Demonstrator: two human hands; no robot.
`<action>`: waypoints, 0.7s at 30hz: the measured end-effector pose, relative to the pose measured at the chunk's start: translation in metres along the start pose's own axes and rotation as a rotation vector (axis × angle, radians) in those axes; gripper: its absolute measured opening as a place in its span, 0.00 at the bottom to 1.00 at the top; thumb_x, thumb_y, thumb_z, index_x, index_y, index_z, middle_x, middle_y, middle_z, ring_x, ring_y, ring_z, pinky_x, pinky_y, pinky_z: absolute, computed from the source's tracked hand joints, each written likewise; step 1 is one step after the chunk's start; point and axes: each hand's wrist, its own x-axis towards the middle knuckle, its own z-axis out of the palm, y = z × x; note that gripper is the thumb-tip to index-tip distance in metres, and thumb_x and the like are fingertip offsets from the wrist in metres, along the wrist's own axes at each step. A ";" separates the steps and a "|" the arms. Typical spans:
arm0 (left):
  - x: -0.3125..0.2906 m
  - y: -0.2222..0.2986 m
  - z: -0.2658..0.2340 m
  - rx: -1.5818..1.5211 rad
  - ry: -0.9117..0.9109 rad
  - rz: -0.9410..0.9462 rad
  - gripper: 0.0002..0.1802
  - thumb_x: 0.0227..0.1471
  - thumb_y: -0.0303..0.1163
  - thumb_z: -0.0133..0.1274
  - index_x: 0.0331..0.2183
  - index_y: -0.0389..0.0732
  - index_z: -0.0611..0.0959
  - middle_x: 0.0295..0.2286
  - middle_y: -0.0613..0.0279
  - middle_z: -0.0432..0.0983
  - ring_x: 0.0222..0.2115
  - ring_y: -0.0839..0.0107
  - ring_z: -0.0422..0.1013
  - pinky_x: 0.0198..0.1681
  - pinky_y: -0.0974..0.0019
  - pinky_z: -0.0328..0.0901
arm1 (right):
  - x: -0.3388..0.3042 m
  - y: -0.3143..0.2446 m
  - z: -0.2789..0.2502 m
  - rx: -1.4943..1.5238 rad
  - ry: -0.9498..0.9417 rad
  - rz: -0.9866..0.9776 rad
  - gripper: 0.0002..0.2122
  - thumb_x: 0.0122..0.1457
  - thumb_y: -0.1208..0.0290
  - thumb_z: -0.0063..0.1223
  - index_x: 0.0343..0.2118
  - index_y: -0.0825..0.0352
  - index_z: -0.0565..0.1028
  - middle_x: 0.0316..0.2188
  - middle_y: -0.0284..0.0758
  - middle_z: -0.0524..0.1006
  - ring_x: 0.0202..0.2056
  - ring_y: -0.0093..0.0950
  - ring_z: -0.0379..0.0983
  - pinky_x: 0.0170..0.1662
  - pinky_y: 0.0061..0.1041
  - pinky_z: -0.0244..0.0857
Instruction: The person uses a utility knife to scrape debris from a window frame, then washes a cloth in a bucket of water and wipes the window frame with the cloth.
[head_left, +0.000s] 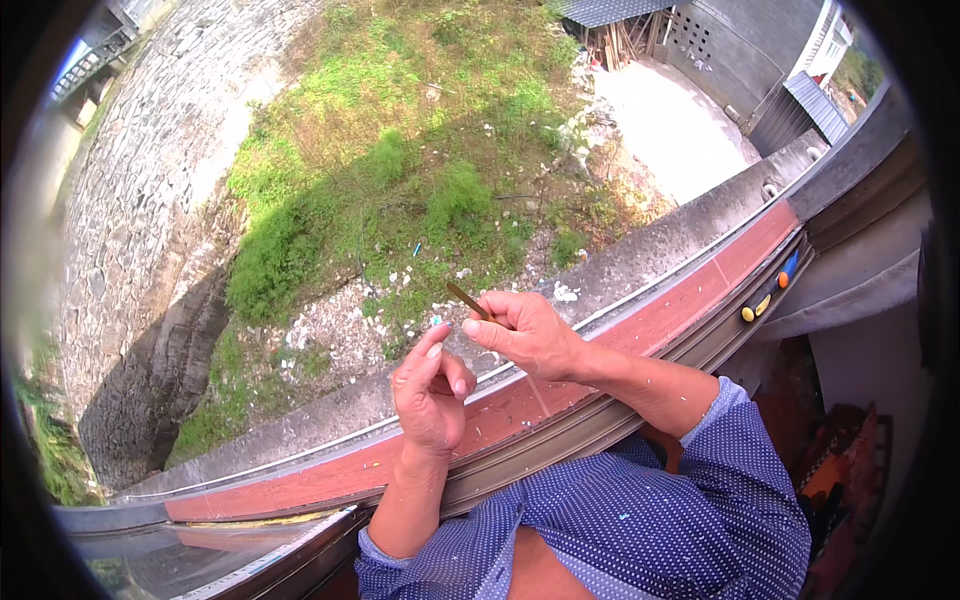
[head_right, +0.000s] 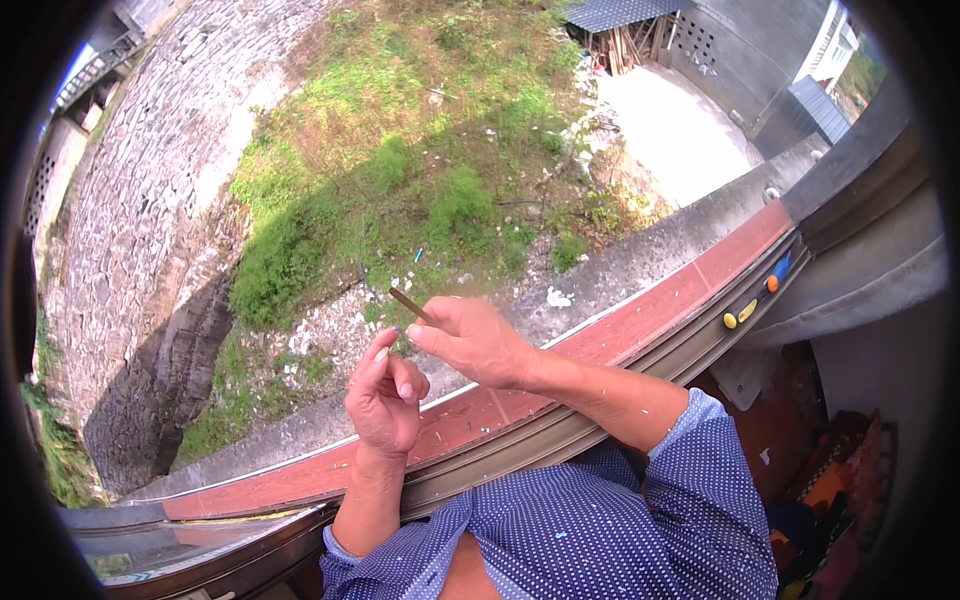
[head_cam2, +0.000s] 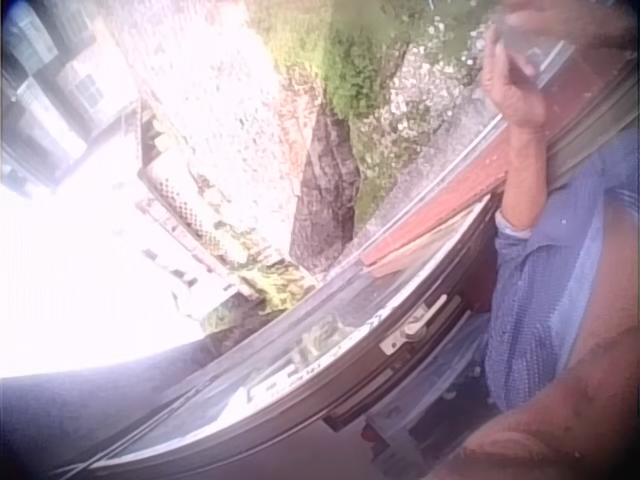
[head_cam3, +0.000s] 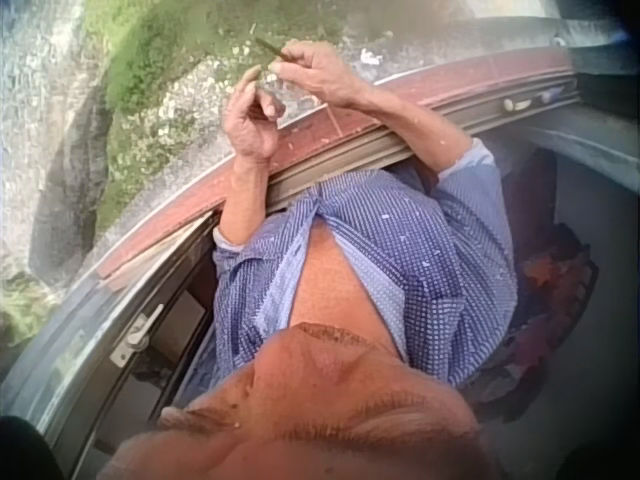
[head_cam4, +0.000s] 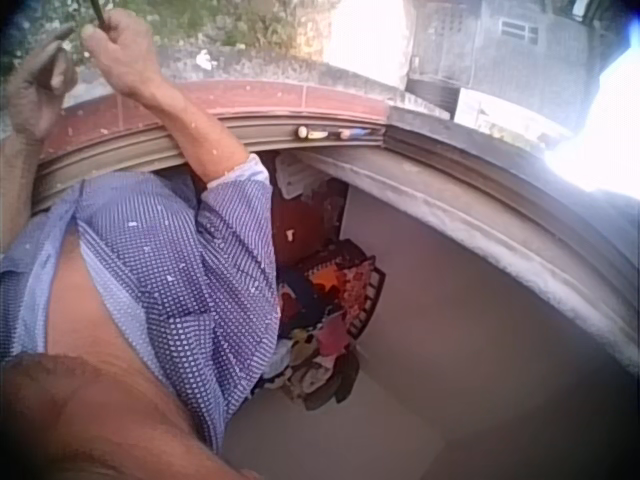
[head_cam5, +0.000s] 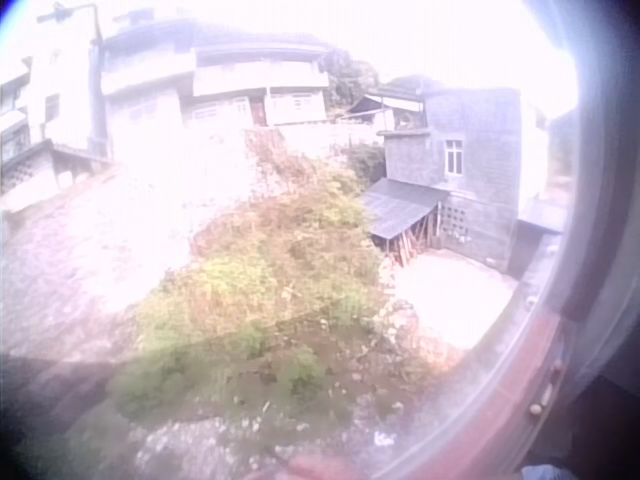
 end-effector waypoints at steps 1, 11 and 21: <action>0.000 0.000 0.000 0.003 0.003 0.000 0.18 0.58 0.32 0.42 0.47 0.40 0.78 0.13 0.65 0.64 0.16 0.73 0.59 0.23 0.66 0.55 | 0.000 0.000 0.000 -0.006 0.013 0.007 0.16 0.61 0.60 0.51 0.28 0.72 0.72 0.19 0.29 0.67 0.25 0.17 0.60 0.27 0.25 0.57; -0.003 -0.004 -0.002 0.121 0.008 0.034 0.17 0.57 0.29 0.45 0.46 0.34 0.79 0.15 0.62 0.69 0.16 0.74 0.63 0.23 0.68 0.60 | -0.002 -0.004 0.000 -0.027 -0.039 0.013 0.17 0.60 0.60 0.52 0.26 0.73 0.72 0.17 0.27 0.65 0.24 0.16 0.59 0.24 0.25 0.55; -0.005 -0.006 0.002 0.231 -0.003 0.082 0.18 0.56 0.26 0.47 0.47 0.29 0.78 0.24 0.61 0.75 0.17 0.76 0.66 0.22 0.72 0.63 | -0.002 -0.003 -0.003 0.095 -0.089 0.099 0.16 0.61 0.61 0.50 0.27 0.71 0.74 0.19 0.23 0.66 0.25 0.14 0.58 0.25 0.22 0.54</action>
